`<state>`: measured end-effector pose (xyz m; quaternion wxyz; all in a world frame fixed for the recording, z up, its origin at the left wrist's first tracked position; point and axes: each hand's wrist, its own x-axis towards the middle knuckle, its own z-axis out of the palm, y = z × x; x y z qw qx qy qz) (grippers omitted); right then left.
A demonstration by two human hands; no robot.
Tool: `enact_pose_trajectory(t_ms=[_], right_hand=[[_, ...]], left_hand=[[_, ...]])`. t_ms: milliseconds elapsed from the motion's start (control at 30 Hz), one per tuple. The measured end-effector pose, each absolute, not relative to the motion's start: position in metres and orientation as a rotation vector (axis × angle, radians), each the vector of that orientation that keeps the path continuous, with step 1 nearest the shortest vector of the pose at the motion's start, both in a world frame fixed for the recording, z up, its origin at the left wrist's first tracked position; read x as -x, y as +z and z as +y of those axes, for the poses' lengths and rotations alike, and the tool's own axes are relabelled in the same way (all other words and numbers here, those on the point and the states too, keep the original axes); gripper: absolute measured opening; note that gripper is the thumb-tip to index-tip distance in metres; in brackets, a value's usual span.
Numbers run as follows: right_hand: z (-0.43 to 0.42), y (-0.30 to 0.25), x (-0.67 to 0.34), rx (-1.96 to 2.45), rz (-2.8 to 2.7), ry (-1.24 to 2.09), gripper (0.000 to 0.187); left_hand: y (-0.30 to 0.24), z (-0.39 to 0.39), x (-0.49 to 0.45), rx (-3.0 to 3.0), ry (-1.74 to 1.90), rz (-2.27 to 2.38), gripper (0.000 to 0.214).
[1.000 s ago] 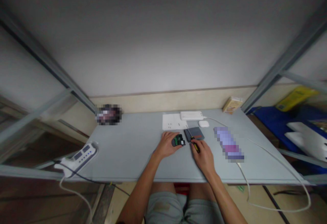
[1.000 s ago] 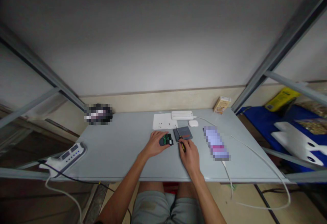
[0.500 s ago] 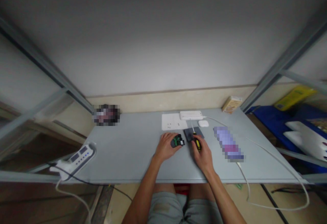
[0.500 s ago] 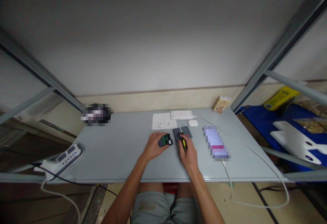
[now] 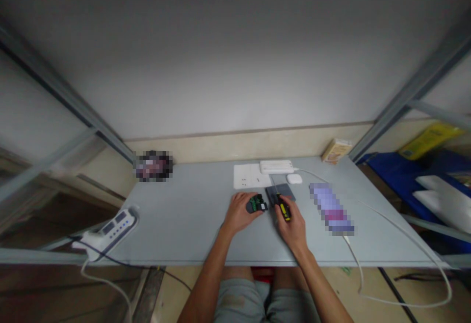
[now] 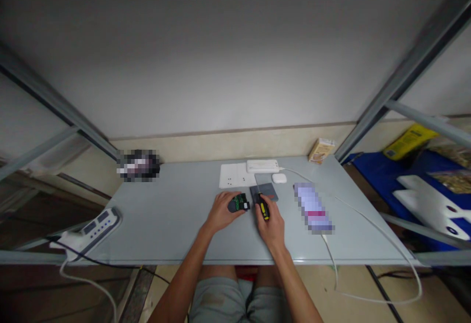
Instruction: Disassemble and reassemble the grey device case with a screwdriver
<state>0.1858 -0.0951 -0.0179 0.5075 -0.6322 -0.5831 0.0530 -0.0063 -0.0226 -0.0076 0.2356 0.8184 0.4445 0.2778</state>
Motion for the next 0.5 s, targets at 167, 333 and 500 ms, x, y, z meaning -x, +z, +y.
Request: enact_pose_trajectory(t_ms=[167, 333, 500], right_hand=[[-0.0962, -0.0212, -0.186, 1.54, -1.432, 0.187, 0.032], [-0.0953, -0.0193, -0.1855, 1.547, -1.519, 0.178, 0.034], [-0.0902, -0.0124, -0.1807, 1.605, -1.599, 0.13, 0.039]], left_hand=[[-0.0062, -0.0238, 0.0071, -2.234, 0.791, 1.175, 0.057], [-0.0064, -0.0238, 0.0072, -2.231, 0.812, 1.147, 0.054], [-0.0047, -0.0251, 0.0065, -2.24, 0.816, 1.138, 0.054]])
